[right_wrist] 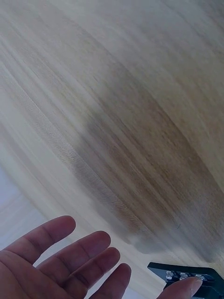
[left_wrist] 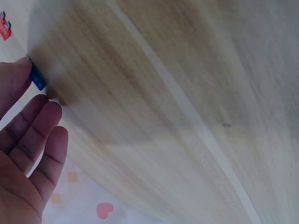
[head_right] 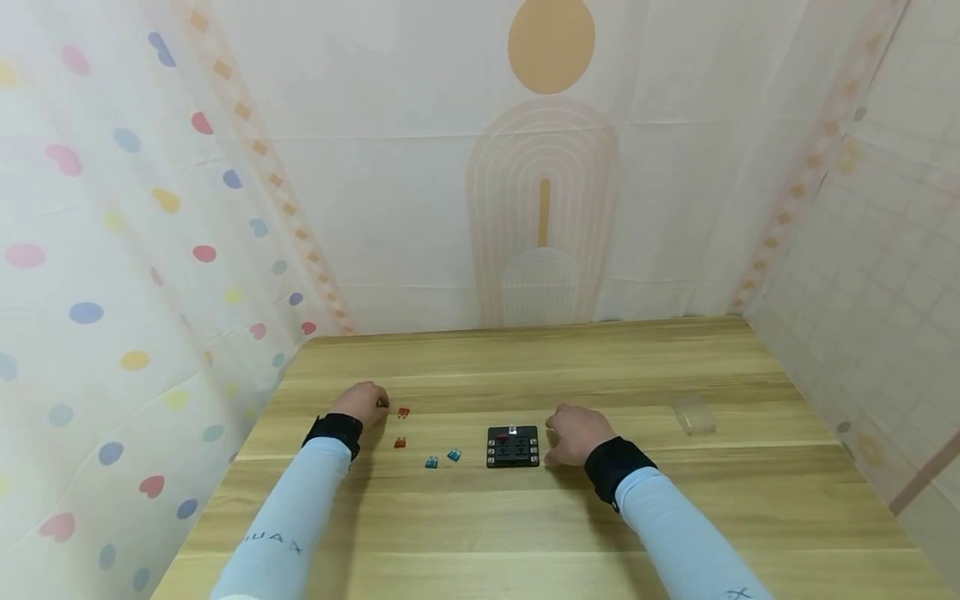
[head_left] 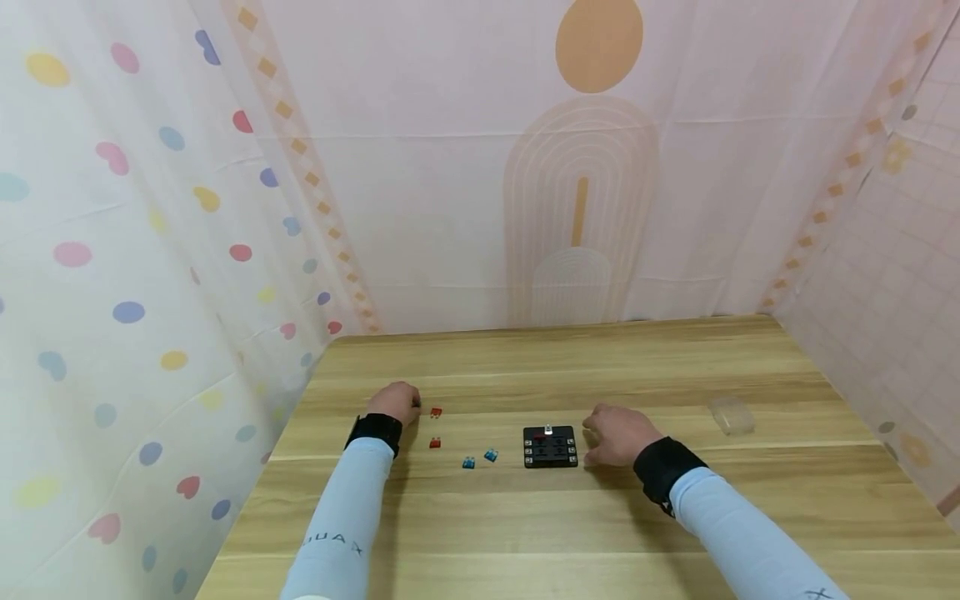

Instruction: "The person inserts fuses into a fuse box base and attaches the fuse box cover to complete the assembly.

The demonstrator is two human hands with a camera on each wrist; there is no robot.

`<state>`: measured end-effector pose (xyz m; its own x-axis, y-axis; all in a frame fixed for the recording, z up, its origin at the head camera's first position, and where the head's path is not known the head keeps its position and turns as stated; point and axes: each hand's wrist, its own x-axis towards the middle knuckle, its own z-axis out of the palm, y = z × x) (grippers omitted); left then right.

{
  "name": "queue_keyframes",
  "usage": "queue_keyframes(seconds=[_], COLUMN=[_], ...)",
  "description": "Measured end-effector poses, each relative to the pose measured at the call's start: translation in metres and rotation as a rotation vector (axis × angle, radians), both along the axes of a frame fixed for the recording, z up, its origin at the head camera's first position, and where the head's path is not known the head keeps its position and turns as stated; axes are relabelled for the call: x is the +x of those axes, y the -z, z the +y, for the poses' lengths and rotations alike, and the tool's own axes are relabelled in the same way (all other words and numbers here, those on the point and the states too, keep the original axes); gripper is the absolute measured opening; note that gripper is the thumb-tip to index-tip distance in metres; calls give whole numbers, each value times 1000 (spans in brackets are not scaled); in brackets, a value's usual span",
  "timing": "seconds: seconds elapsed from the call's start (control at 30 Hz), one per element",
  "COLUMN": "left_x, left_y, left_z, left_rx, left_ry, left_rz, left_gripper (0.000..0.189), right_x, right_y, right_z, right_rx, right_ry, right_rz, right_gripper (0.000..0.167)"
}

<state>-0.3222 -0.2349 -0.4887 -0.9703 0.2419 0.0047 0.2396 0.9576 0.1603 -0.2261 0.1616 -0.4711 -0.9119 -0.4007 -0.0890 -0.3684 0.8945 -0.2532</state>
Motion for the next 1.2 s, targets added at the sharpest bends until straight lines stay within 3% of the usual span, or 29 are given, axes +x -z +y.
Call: queue_keyframes(seconds=[0.5,0.67,0.83,0.93,1.2], left_x=[3,3,1,2,4], left_y=[-1,-3,-1,-2,0], left_z=[4,4,3,3,3], left_rx=[-32,-26,-40,-55,-48], left_ry=[-20,-24,-23,-34,-21], left_rz=[0,-6,34,50,36], left_gripper=[16,14,3,6,5], right_x=[0,1,1,1,3], right_y=[-1,0,-1,-2,-4], right_z=[-1,-1,0,0,0], right_rx=[5,13,18,18,7], right_ry=[7,5,5,2,15], right_rz=[-5,-2,1,1,-17], right_gripper=[50,50,50,49,49])
